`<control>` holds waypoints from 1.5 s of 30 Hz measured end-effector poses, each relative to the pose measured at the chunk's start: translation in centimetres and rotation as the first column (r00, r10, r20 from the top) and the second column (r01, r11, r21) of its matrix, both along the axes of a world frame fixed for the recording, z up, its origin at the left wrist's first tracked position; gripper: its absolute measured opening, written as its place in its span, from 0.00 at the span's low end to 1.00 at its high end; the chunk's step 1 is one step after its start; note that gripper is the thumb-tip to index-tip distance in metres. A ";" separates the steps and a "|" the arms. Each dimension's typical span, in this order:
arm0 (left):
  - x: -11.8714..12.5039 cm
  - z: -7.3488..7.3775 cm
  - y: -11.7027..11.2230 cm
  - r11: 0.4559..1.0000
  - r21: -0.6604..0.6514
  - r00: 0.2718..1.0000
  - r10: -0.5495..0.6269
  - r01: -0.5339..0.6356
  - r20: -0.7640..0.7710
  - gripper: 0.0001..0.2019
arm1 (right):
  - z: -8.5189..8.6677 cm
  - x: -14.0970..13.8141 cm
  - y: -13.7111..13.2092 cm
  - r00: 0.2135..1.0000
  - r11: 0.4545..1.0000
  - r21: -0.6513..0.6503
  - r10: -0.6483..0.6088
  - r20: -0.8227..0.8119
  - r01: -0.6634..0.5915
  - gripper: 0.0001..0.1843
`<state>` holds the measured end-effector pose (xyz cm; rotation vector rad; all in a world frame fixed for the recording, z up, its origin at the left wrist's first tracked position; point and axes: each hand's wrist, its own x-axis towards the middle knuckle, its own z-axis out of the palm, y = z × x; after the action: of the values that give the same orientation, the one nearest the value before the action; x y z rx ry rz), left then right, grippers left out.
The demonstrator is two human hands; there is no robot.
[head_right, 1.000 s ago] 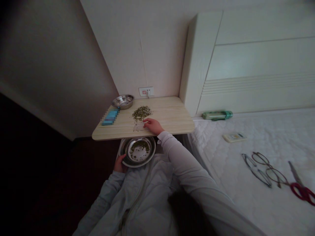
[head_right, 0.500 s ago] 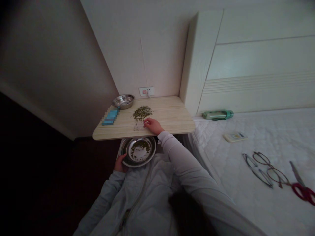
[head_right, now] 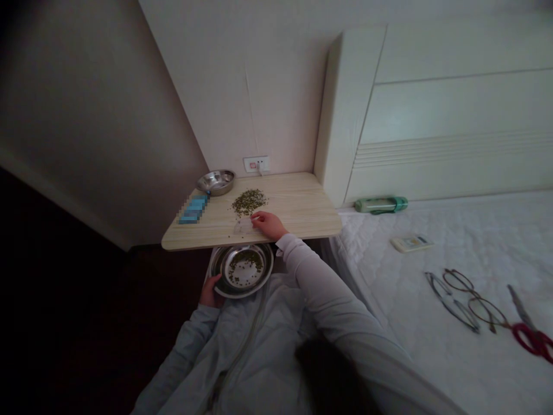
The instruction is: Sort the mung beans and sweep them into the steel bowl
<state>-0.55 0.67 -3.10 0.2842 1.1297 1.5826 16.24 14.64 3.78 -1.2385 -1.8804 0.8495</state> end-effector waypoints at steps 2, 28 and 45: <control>0.0 0.0 0.0 1.000 0.012 1.000 0.012 -0.012 -0.001 0.05 | 0.0 0.0 0.1 0.999 1.000 -0.029 -0.001 -0.041 0.000 0.12; 0.2 0.6 -0.1 0.999 -0.027 0.998 0.030 -0.028 0.052 0.03 | 1.2 -5.1 -0.6 0.966 0.951 0.237 0.146 0.216 -0.197 0.11; 0.0 0.1 0.0 1.000 0.027 0.997 0.006 -0.008 0.071 0.04 | 0.8 -2.7 -0.9 0.960 0.939 0.226 0.227 0.164 -0.261 0.10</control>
<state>-0.52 0.65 -3.02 0.2407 1.0564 1.6034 13.57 13.78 4.61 -0.9431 -2.2086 0.6449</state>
